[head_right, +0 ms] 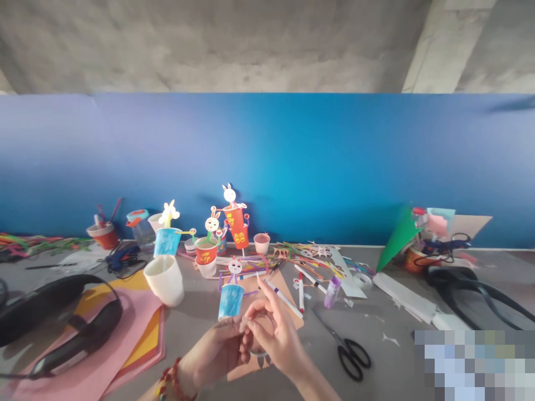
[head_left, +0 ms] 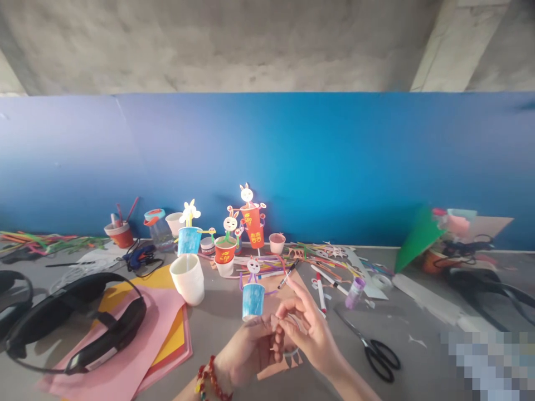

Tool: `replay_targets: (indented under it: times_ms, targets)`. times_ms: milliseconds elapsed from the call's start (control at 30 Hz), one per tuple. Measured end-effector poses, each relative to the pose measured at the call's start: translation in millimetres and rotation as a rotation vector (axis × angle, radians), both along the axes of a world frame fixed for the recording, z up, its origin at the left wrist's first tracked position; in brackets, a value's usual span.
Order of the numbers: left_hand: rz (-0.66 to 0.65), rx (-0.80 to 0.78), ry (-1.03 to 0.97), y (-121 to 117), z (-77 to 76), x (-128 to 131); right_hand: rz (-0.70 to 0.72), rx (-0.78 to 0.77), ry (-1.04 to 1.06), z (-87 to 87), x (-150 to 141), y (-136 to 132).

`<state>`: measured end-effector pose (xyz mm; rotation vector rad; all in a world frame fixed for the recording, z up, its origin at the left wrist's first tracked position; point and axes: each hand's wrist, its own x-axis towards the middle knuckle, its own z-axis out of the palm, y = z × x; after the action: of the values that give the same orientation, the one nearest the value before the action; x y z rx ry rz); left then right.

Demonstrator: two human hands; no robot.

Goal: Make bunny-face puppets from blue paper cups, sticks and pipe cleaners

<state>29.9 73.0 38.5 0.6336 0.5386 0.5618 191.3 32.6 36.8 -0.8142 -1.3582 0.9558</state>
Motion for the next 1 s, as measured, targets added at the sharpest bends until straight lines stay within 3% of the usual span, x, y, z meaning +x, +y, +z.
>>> replay_targets:
  times_ms: [200,433,633,733,900,1000]
  targets:
    - [-0.041,0.016,-0.008,-2,-1.1,0,0.063,-0.097,0.052,9.4,2,-3]
    - [-0.114,0.143,-0.102,4,0.3,-11,0.073,-0.045,-0.07,14.5,9,-7]
    - [-0.181,0.124,-0.084,7,-4.0,-14,0.019,-0.009,-0.195,14.1,10,-9]
    - [-0.151,0.108,-0.108,7,-6.3,-13,0.0,-0.042,-0.1,12.4,11,-8]
    - [-0.045,0.074,-0.161,9,-6.1,-10,-0.116,-0.256,0.235,7.9,12,-3]
    - [-0.003,0.077,-0.167,10,-6.3,-7,-0.115,-0.288,0.243,7.7,10,-3]
